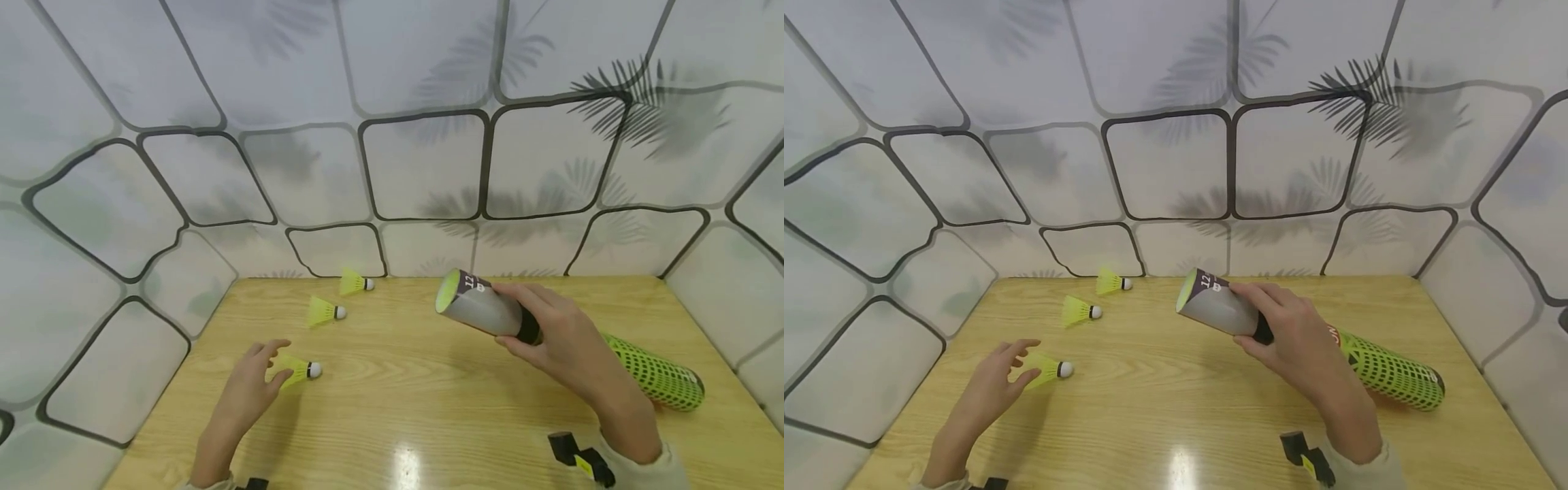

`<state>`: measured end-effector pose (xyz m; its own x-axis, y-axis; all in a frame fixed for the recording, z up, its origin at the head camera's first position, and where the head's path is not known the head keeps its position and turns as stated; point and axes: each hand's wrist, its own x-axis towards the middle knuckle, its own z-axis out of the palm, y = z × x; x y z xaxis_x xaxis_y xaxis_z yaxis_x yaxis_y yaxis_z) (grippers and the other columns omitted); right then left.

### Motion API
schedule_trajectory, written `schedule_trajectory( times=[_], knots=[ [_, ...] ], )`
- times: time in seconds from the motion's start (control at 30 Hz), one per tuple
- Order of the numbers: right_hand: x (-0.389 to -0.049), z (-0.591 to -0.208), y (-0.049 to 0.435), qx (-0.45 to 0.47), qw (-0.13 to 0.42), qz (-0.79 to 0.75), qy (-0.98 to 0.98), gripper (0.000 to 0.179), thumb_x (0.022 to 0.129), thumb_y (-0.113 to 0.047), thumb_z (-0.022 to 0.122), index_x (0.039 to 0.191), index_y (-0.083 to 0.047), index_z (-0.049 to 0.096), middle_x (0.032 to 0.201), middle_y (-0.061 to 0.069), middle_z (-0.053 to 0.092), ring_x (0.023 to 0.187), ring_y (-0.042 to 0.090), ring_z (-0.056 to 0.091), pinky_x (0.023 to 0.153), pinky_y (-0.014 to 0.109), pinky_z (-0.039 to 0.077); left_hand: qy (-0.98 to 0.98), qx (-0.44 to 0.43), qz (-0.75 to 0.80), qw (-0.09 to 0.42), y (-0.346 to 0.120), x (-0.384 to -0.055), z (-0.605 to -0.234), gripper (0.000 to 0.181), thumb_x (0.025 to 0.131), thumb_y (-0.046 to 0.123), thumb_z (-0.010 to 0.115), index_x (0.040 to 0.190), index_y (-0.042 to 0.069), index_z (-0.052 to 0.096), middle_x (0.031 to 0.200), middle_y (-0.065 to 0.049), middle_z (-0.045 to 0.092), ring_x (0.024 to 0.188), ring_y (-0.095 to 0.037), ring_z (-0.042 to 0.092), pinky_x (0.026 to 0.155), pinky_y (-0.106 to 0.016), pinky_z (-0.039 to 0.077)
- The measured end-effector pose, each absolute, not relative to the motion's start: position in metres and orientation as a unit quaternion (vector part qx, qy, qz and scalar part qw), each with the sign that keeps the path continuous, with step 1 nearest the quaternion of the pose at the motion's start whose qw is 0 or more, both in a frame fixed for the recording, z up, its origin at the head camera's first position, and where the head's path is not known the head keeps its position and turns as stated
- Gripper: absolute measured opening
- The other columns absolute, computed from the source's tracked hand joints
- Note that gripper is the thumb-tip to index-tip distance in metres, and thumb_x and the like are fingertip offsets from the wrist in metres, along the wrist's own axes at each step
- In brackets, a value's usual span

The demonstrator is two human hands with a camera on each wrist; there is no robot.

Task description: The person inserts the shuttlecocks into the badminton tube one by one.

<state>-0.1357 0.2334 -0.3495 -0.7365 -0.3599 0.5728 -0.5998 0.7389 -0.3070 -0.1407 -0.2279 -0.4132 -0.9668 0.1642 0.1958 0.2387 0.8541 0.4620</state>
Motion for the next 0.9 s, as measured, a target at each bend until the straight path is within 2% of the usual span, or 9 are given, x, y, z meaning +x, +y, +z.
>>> schedule_trajectory(
  times=[0.13,0.27,0.53,0.73,0.9],
  knots=[
    [-0.137,-0.348,0.235,0.267,0.249,0.243,-0.899,0.078,0.073,-0.012,0.094,0.141,-0.015,0.058,0.129,0.012,0.066,0.108,0.037,0.067,0.076,0.054,0.059,-0.963,-0.084,-0.253,0.037,-0.231,-0.143,-0.416,0.05,0.09,0.0,0.077,0.136,-0.002,0.058,0.114,-0.027,0.061,0.092,-0.035,0.067,0.072,-0.046,0.059],
    [-0.138,-0.349,0.236,0.269,0.252,0.245,-0.897,0.077,0.072,-0.011,0.095,0.14,-0.015,0.059,0.127,0.012,0.066,0.105,0.035,0.068,0.076,0.053,0.058,-0.96,-0.074,-0.267,0.026,-0.234,-0.146,-0.421,0.046,0.09,-0.004,0.075,0.133,-0.005,0.058,0.111,-0.03,0.06,0.087,-0.034,0.071,0.069,-0.043,0.061],
    [-0.137,-0.349,0.237,0.266,0.252,0.251,-0.896,0.077,0.072,-0.009,0.095,0.14,-0.016,0.058,0.127,0.011,0.066,0.105,0.034,0.067,0.075,0.052,0.058,-0.955,-0.05,-0.289,0.034,-0.235,-0.153,-0.43,0.026,0.093,-0.003,0.07,0.12,-0.004,0.066,0.104,-0.022,0.068,0.093,-0.039,0.07,0.07,-0.043,0.061],
    [-0.137,-0.348,0.237,0.265,0.253,0.249,-0.897,0.077,0.072,-0.01,0.095,0.14,-0.015,0.059,0.126,0.011,0.066,0.105,0.034,0.067,0.075,0.053,0.058,-0.946,-0.051,-0.316,0.051,-0.233,-0.157,-0.433,0.024,0.093,-0.005,0.068,0.117,-0.003,0.068,0.102,-0.02,0.072,0.092,-0.04,0.071,0.07,-0.044,0.062],
    [-0.136,-0.348,0.237,0.263,0.254,0.248,-0.897,0.078,0.072,-0.01,0.095,0.14,-0.015,0.058,0.127,0.011,0.066,0.107,0.035,0.067,0.076,0.054,0.058,-0.939,-0.061,-0.327,0.09,-0.232,-0.162,-0.433,0.022,0.093,-0.004,0.069,0.115,-0.002,0.07,0.1,-0.019,0.072,0.091,-0.04,0.072,0.071,-0.047,0.062]
  ],
)
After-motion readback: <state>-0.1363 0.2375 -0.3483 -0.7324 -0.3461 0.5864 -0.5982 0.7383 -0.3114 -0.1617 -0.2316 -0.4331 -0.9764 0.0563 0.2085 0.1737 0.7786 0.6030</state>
